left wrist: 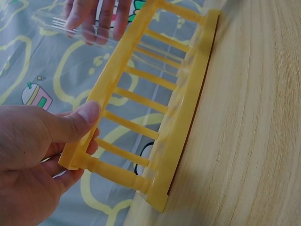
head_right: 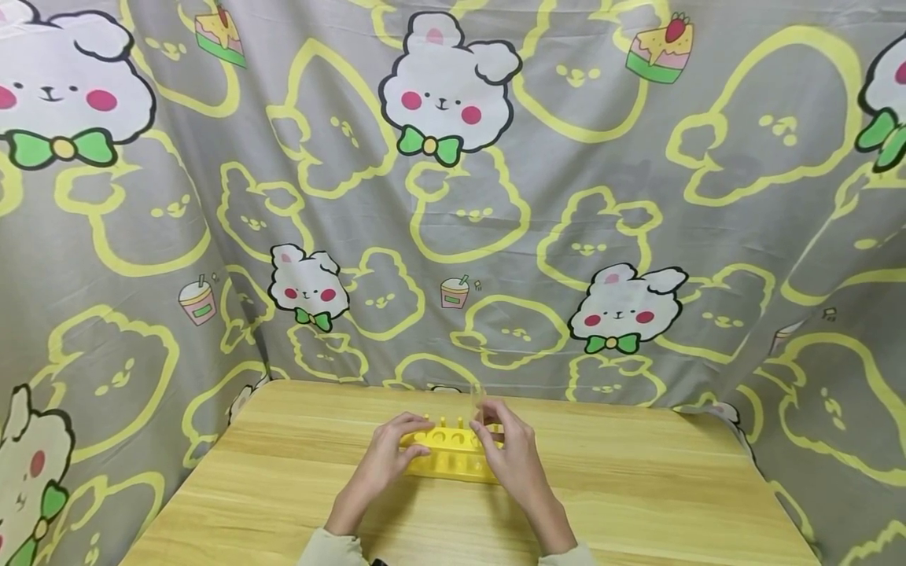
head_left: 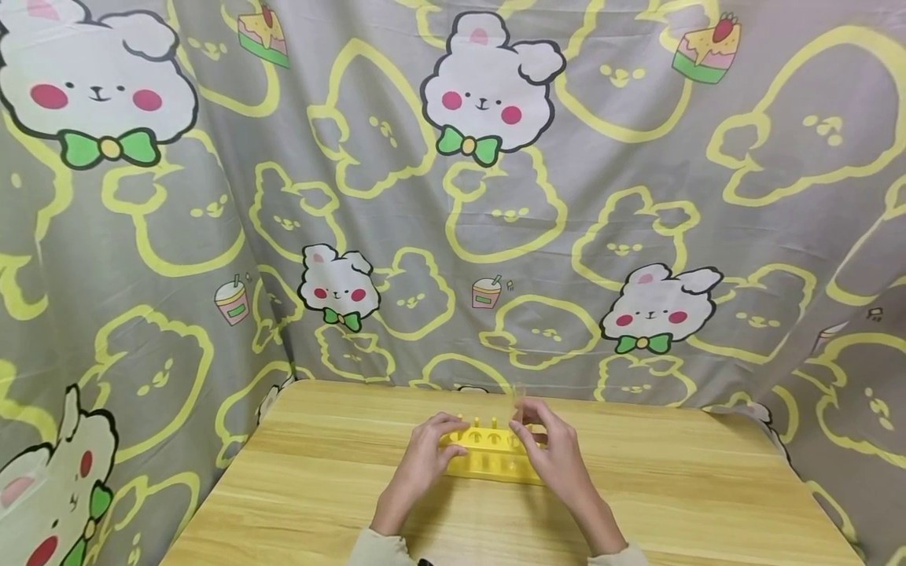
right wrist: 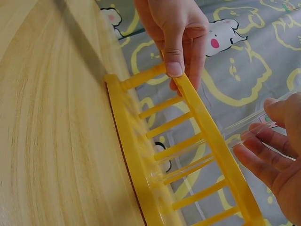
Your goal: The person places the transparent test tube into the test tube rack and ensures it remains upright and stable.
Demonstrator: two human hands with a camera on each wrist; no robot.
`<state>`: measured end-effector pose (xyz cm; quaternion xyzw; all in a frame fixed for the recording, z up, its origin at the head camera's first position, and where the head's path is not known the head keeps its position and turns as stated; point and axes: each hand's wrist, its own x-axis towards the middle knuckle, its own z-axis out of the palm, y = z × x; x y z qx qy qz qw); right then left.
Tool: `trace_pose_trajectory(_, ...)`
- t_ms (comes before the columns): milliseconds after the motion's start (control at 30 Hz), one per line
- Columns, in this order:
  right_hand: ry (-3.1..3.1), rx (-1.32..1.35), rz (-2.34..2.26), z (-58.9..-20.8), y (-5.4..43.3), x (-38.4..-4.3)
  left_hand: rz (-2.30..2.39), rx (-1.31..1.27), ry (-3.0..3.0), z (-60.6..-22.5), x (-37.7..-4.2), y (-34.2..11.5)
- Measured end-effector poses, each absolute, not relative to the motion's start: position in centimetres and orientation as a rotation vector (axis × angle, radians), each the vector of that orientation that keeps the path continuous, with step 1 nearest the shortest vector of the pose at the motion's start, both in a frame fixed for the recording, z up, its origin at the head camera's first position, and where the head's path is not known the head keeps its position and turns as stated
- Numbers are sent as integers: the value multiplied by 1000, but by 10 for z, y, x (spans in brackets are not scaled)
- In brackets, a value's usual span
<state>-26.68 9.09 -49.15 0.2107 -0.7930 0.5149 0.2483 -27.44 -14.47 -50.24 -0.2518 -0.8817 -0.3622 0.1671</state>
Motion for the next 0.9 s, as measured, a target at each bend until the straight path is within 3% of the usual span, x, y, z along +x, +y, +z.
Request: trace_pose_trajectory(900,-2177,582,1432,-498,93,-265,-1031,-712,-2493,-504,-274,-144)
